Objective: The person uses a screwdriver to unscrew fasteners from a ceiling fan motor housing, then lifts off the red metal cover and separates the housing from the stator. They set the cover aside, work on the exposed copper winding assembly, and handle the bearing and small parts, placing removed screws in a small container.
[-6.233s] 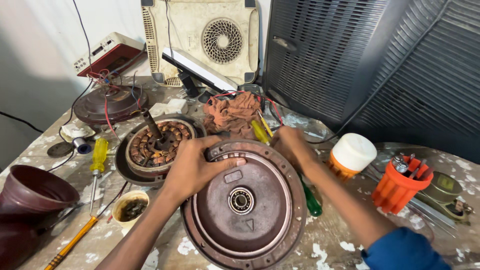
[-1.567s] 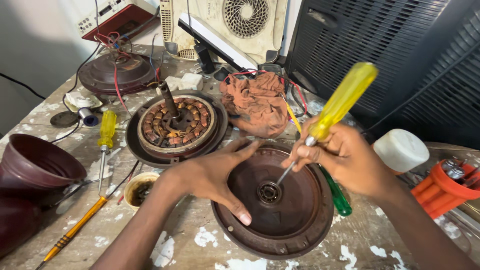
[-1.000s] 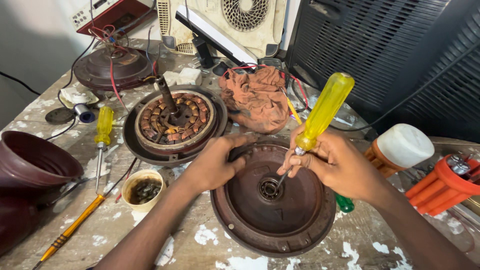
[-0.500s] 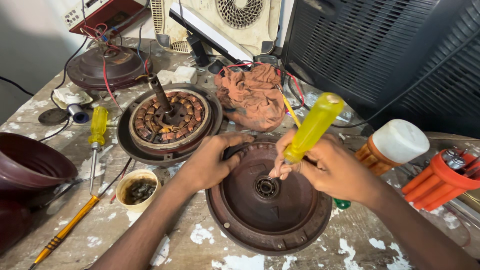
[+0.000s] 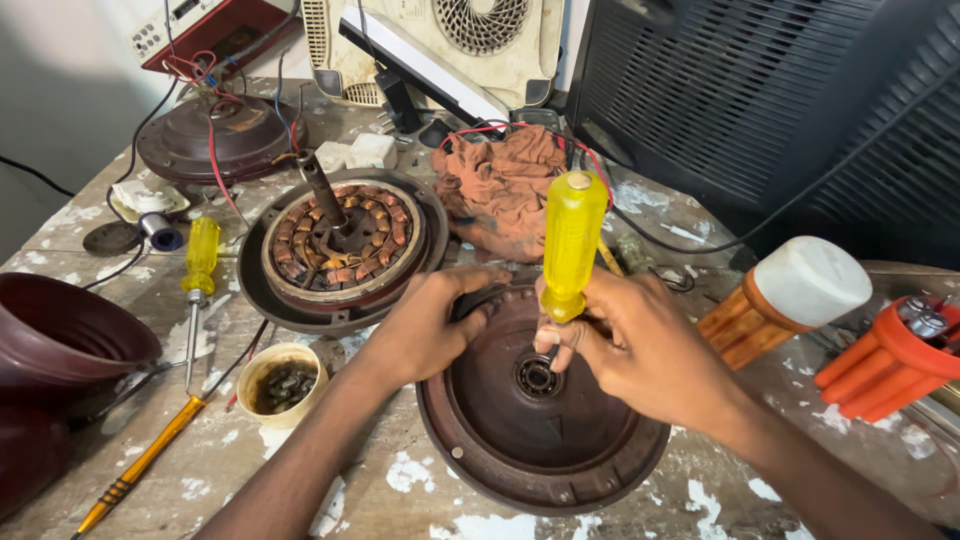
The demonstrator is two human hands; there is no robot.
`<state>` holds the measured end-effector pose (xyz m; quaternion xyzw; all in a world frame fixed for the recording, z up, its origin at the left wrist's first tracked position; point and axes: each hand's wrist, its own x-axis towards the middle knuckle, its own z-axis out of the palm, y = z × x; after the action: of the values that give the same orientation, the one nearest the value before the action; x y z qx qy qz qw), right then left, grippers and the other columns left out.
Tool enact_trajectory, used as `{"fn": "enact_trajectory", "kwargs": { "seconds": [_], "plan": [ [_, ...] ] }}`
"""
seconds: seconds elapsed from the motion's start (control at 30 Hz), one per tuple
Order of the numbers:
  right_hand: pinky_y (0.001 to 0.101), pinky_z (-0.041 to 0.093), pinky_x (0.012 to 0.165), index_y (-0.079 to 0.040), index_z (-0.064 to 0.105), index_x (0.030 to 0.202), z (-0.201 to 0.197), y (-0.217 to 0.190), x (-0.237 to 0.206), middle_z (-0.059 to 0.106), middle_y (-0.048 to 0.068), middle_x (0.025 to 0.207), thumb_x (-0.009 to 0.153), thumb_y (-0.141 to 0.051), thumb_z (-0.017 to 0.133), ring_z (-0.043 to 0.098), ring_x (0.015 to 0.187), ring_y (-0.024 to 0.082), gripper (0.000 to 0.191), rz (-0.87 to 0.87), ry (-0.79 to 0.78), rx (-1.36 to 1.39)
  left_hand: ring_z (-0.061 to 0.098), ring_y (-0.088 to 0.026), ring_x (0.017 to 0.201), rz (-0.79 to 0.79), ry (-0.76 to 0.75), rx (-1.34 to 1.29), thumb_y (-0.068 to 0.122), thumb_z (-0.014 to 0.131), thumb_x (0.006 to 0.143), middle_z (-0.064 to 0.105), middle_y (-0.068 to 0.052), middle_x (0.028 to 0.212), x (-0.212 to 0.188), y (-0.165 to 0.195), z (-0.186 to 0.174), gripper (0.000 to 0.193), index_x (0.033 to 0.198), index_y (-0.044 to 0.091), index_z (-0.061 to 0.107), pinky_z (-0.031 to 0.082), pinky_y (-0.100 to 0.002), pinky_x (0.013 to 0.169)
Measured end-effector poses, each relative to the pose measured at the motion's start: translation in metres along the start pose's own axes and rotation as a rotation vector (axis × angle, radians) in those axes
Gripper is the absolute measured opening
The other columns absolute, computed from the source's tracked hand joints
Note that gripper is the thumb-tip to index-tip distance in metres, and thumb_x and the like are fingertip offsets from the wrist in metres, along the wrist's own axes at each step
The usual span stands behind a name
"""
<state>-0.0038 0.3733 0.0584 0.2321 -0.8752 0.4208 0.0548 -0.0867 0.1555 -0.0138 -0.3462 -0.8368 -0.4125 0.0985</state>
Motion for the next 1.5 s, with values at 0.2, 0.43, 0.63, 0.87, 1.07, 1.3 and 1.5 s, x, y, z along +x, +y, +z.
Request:
{"fn": "enact_trajectory", "kwargs": {
  "seconds": [0.2,0.43,0.63,0.87,1.07,1.3,1.5],
  "plan": [
    [0.0314,0.064,0.070,0.002,0.062,0.110,0.000,0.008,0.001,0.075,0.010,0.090,0.090,0.007,0.058,0.082,0.081,0.019,0.021,0.061,0.049,0.061,0.063,-0.035,0.123,-0.015,0.004,-0.001,0.006,0.072,0.082,0.066,-0.022,0.130,0.000,0.000,0.001,0.044,0.126,-0.001,0.067,0.047,-0.040,0.106],
    [0.0362,0.068,0.068,0.002,0.054,0.113,-0.011,0.027,0.001,0.064,0.010,0.091,0.093,0.009,0.056,0.076,0.083,0.023,0.020,0.063,0.036,0.366,0.064,-0.034,0.123,-0.045,0.003,-0.015,0.007,0.072,0.084,0.066,-0.023,0.131,0.000,-0.002,0.002,0.045,0.127,-0.002,0.065,0.049,-0.039,0.106],
    [0.0368,0.068,0.067,0.002,0.052,0.110,-0.011,0.033,-0.002,0.065,0.010,0.088,0.095,0.007,0.056,0.076,0.083,0.023,0.016,0.051,-0.005,0.410,0.063,-0.035,0.123,-0.044,-0.021,0.011,0.006,0.070,0.083,0.065,-0.021,0.133,0.001,0.003,-0.001,0.046,0.128,0.002,0.066,0.048,-0.039,0.105],
    [0.0356,0.066,0.066,0.002,0.052,0.112,-0.012,0.032,0.002,0.063,0.010,0.087,0.095,0.008,0.057,0.075,0.081,0.022,0.019,0.067,-0.051,0.430,0.064,-0.033,0.123,-0.069,-0.038,-0.015,0.006,0.069,0.084,0.066,-0.020,0.131,-0.001,0.009,-0.003,0.045,0.129,0.003,0.066,0.049,-0.038,0.105],
    [0.0339,0.067,0.074,0.004,0.055,0.111,-0.008,0.032,-0.001,0.064,0.010,0.093,0.098,0.010,0.053,0.075,0.089,0.020,0.014,-0.074,-0.055,0.351,0.064,-0.034,0.123,-0.070,-0.019,0.016,0.007,0.072,0.082,0.066,-0.022,0.130,-0.002,0.008,-0.003,0.046,0.127,0.000,0.066,0.048,-0.039,0.105],
    [0.0326,0.066,0.070,0.002,0.052,0.113,-0.008,0.033,-0.001,0.064,0.009,0.091,0.097,0.006,0.055,0.076,0.085,0.018,0.017,-0.055,-0.024,0.347,0.064,-0.035,0.122,-0.025,-0.014,0.001,0.005,0.072,0.082,0.066,-0.023,0.130,-0.001,0.006,-0.004,0.047,0.127,-0.001,0.066,0.049,-0.039,0.104],
    [0.0322,0.067,0.064,0.002,0.053,0.112,-0.008,0.029,0.003,0.065,0.009,0.089,0.097,0.003,0.057,0.076,0.081,0.019,0.016,0.019,-0.031,0.270,0.066,-0.035,0.122,-0.024,-0.011,-0.020,0.006,0.072,0.083,0.067,-0.024,0.128,-0.001,0.002,-0.002,0.045,0.128,-0.002,0.065,0.050,-0.039,0.104]
  ]
}}
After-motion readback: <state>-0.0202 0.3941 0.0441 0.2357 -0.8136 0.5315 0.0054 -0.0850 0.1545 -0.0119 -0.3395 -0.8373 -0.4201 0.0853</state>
